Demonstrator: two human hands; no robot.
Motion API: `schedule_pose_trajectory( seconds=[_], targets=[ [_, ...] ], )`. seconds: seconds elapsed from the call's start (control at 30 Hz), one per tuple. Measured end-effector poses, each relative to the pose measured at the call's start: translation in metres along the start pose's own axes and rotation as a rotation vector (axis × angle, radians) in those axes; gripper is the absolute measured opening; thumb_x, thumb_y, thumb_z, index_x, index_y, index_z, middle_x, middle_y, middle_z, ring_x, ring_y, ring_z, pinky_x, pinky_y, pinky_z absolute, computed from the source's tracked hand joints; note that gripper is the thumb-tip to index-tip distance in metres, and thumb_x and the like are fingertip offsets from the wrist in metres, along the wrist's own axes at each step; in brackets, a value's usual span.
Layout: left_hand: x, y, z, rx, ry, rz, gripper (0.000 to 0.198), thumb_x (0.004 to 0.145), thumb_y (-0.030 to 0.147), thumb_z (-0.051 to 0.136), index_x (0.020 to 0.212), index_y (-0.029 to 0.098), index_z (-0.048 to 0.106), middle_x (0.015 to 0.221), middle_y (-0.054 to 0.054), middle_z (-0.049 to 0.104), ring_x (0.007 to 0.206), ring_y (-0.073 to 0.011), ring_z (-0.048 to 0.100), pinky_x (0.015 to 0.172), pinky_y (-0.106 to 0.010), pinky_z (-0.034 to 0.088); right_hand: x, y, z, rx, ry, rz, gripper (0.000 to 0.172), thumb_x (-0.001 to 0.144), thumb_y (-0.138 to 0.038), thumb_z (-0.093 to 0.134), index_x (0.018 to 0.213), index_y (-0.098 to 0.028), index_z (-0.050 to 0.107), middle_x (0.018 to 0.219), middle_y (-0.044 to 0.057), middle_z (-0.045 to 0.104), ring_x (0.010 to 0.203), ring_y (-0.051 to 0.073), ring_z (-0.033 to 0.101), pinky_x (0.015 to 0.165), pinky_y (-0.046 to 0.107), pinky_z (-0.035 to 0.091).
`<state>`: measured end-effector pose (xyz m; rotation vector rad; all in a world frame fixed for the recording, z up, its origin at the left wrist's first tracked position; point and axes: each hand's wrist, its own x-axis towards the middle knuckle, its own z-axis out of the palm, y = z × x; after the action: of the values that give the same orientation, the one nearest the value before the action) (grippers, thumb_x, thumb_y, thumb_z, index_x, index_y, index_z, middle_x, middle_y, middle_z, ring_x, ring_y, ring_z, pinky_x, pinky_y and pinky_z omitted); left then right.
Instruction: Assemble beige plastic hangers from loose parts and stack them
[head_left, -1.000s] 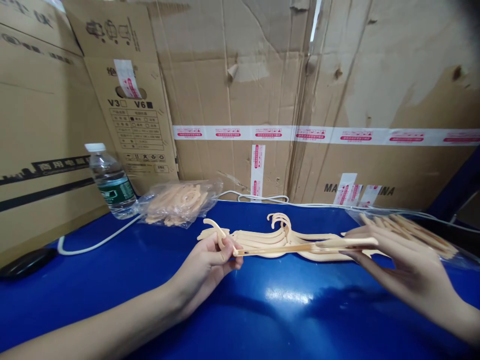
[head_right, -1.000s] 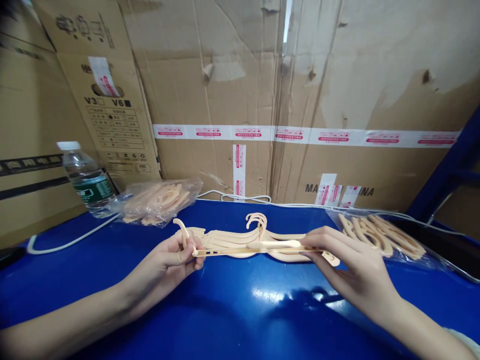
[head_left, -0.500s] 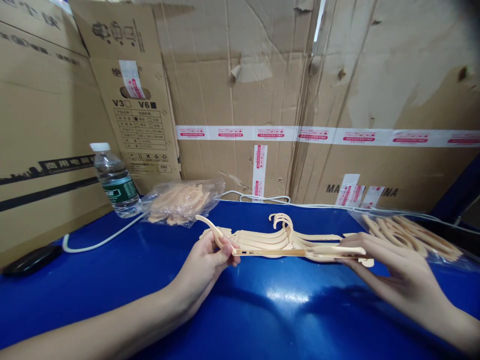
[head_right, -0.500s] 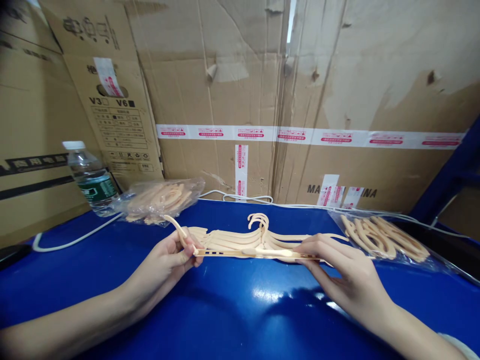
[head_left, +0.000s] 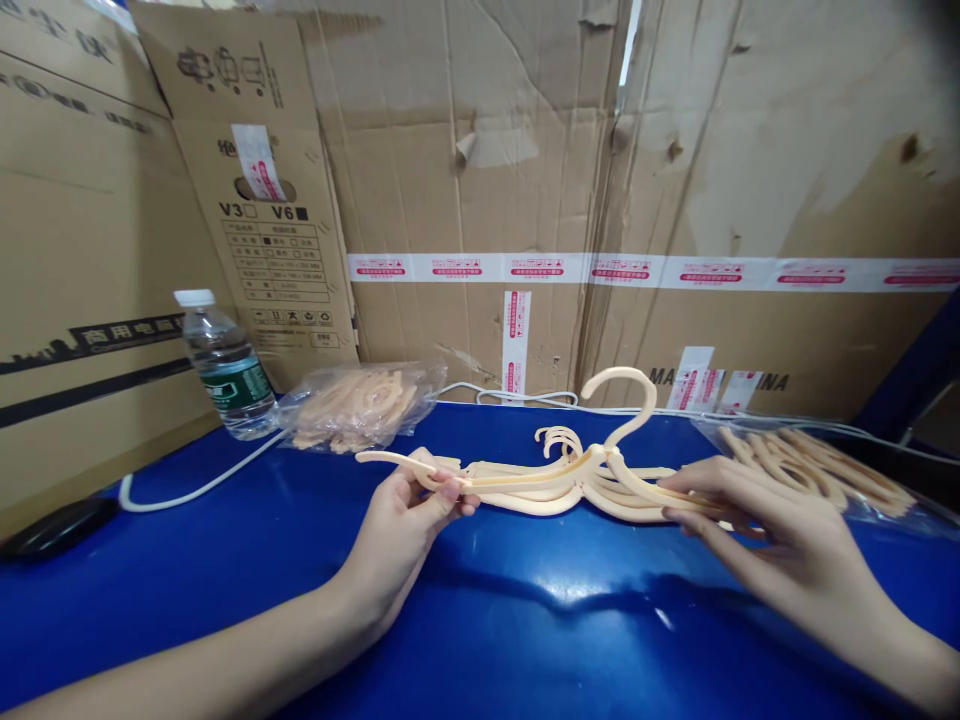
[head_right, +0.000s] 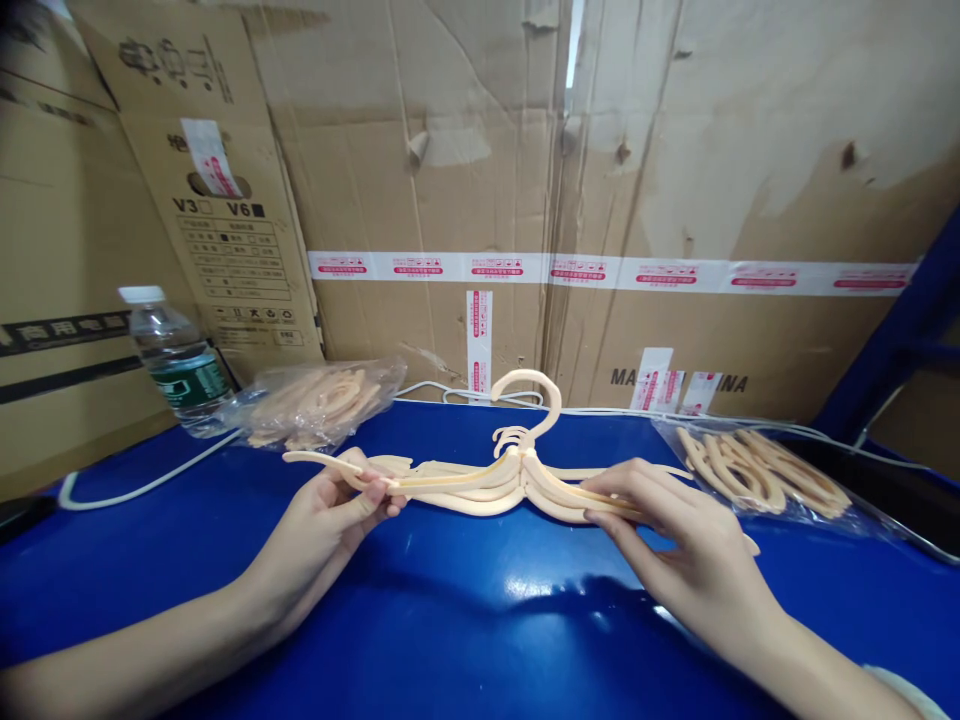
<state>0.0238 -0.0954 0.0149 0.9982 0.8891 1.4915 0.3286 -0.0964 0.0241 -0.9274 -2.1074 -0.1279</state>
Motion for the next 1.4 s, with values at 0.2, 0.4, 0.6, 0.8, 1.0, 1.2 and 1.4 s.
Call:
schedule_pose_trajectory(
  seconds=[0.2,0.4,0.6,0.8,1.0,1.2,1.4],
  targets=[
    [-0.004,0.000,0.000,0.134,-0.071,-0.099,0.025,0.071,0.035,0.080,0.073,0.016,0.066,0.079,-0.006,0.071,0.073,-0.0193,0.065,0.070,-0.030,0.052,0.003,0.006,-0.003,0.076,-0.019,0.168,0.011,0.092,-0.032,0.056,0.097,-0.022,0.060,0.079,0.002,0.067,0.061,0.015,0.065,0.050,0.024,0.051],
    [-0.032,0.001,0.005,0.834,-0.626,0.291,0.019,0.086,0.017,0.058,0.096,0.022,0.073,0.098,-0.011,0.074,0.095,-0.0287,0.066,0.087,-0.041,0.051,0.006,0.022,-0.011,0.208,-0.138,0.308,0.021,0.091,-0.041,0.059,0.092,-0.020,0.059,0.065,0.001,0.064,0.054,0.015,0.063,0.047,0.025,0.050],
    [-0.033,-0.011,-0.004,1.152,-0.818,0.651,0.053,0.085,0.020,0.060,0.138,0.026,0.055,0.142,-0.011,0.055,0.130,-0.0386,0.049,0.111,-0.057,0.030,0.004,0.023,-0.007,0.147,-0.277,0.327,0.018,0.089,-0.037,0.057,0.081,-0.021,0.054,0.068,0.002,0.064,0.060,0.017,0.062,0.053,0.027,0.050],
    [-0.028,-0.021,-0.015,1.321,-0.778,0.643,0.061,0.090,0.024,0.053,0.149,0.026,0.038,0.151,-0.009,0.045,0.136,-0.0359,0.042,0.115,-0.054,0.026,0.005,0.025,-0.009,0.032,-0.450,0.260,0.009,0.082,-0.019,0.055,0.076,-0.021,0.049,0.078,0.002,0.061,0.072,0.018,0.058,0.064,0.031,0.048],
    [-0.029,-0.024,-0.019,1.380,-0.719,0.629,0.063,0.091,0.032,0.053,0.151,0.029,0.033,0.152,-0.008,0.042,0.135,-0.0377,0.043,0.113,-0.055,0.030,0.006,0.020,-0.011,-0.018,-0.574,0.240,0.012,0.077,-0.009,0.056,0.077,-0.020,0.051,0.091,0.003,0.057,0.084,0.020,0.056,0.074,0.034,0.046],
    [-0.031,-0.024,-0.017,1.392,-0.679,0.639,0.064,0.088,0.032,0.057,0.149,0.028,0.037,0.150,-0.008,0.046,0.132,-0.0367,0.046,0.112,-0.053,0.031,0.005,0.014,-0.005,-0.043,-0.504,0.189,0.017,0.074,-0.005,0.052,0.080,-0.020,0.053,0.097,0.008,0.056,0.090,0.023,0.056,0.078,0.037,0.050],
    [-0.027,-0.028,-0.011,1.431,-0.507,0.691,0.055,0.090,0.030,0.053,0.144,0.021,0.047,0.149,-0.010,0.047,0.136,-0.0327,0.042,0.115,-0.049,0.027,-0.006,0.022,0.012,-0.179,-0.436,0.103,0.049,0.083,-0.012,0.043,0.131,-0.013,0.048,0.133,0.020,0.053,0.125,0.033,0.049,0.102,0.054,0.042]
  ],
)
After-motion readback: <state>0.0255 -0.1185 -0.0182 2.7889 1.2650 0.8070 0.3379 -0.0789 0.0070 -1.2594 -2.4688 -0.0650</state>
